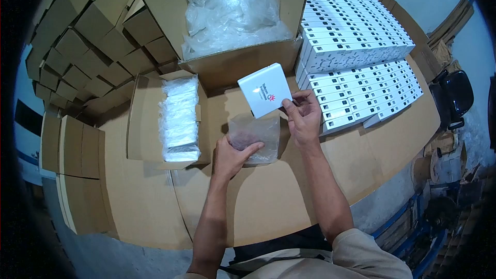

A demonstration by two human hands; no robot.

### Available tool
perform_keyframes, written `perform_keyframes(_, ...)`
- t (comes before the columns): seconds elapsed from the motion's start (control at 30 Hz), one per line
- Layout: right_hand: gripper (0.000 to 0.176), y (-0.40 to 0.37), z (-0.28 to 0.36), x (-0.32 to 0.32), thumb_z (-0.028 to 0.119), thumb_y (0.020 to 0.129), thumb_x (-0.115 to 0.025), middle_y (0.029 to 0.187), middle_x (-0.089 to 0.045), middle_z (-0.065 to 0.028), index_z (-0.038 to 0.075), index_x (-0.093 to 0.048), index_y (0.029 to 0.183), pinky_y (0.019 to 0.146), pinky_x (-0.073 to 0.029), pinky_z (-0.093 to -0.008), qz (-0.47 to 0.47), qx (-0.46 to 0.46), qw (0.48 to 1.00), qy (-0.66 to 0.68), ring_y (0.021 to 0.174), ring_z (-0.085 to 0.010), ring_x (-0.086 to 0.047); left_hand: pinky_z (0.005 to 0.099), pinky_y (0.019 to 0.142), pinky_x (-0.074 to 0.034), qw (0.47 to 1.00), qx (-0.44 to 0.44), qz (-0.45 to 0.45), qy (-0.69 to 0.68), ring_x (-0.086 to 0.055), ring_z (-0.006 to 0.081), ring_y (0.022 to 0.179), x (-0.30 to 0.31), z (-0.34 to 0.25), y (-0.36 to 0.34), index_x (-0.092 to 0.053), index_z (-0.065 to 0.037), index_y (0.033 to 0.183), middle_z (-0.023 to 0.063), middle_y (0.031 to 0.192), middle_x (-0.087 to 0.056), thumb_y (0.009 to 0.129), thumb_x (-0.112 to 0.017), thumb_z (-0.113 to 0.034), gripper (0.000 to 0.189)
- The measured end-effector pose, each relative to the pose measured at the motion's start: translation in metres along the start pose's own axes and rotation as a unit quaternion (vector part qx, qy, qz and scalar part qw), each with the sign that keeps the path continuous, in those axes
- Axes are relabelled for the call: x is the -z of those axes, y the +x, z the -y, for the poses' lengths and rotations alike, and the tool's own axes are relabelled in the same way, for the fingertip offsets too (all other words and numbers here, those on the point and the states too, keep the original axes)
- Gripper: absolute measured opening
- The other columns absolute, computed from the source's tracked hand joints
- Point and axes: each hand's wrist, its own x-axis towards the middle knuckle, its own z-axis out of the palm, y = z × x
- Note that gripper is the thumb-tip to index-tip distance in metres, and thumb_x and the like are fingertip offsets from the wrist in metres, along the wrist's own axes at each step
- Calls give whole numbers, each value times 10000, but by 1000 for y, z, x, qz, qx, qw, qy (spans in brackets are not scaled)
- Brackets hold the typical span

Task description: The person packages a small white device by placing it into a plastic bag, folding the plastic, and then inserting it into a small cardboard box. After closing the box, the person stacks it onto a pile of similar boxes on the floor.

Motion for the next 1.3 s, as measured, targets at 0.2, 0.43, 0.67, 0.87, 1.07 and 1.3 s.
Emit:
perform_keyframes(0.2,230,-1,1,0,21,941,-743,1073,-689,-124,-18,-570,1089,831,-577,-251,21,-3,999,-42,1006,-163,-685,349,830,-582,1000,13,-1,-11,-744,192,886,2,-13,-2,-750,27,1065,128,985,-782,758,-930,-262,459)
perform_keyframes(0.43,208,-1,8,2,44,953,-731,1059,-698,-113,1,-577,1086,851,-545,-287,42,-2,995,-88,965,-141,-672,348,807,-585,1000,11,-4,-7,-739,194,871,3,-10,-1,-735,39,1075,132,975,-775,765,-925,-253,467)
perform_keyframes(0.67,225,-1,9,4,87,957,-729,1035,-692,-100,6,-574,1099,866,-536,-301,50,0,993,-105,973,-140,-661,351,822,-585,1000,11,0,-15,-735,193,893,2,-14,-2,-729,45,1086,134,990,-773,766,-925,-247,476)
perform_keyframes(0.87,215,-1,11,2,71,955,-720,1042,-681,-95,8,-569,1093,845,-527,-286,57,-2,994,-98,945,-129,-647,352,835,-585,1000,-5,-8,-8,-734,194,910,2,-9,-1,-724,41,1105,132,1007,-773,762,-931,-244,491)
perform_keyframes(1.07,213,-4,13,-2,39,953,-706,1068,-669,-79,24,-563,1111,920,-502,-302,87,-22,985,-149,1011,-139,-631,357,844,-583,999,-22,-11,-26,-730,196,934,1,-6,-1,-713,34,1125,129,1026,-770,762,-933,-236,503)
perform_keyframes(1.3,223,-3,12,-2,58,939,-726,1023,-648,-67,5,-585,1104,882,-507,-296,78,-33,984,-154,962,-129,-626,348,845,-573,999,-23,-19,-40,-714,180,935,1,-6,0,-709,18,1139,112,1029,-760,794,-911,-238,475)
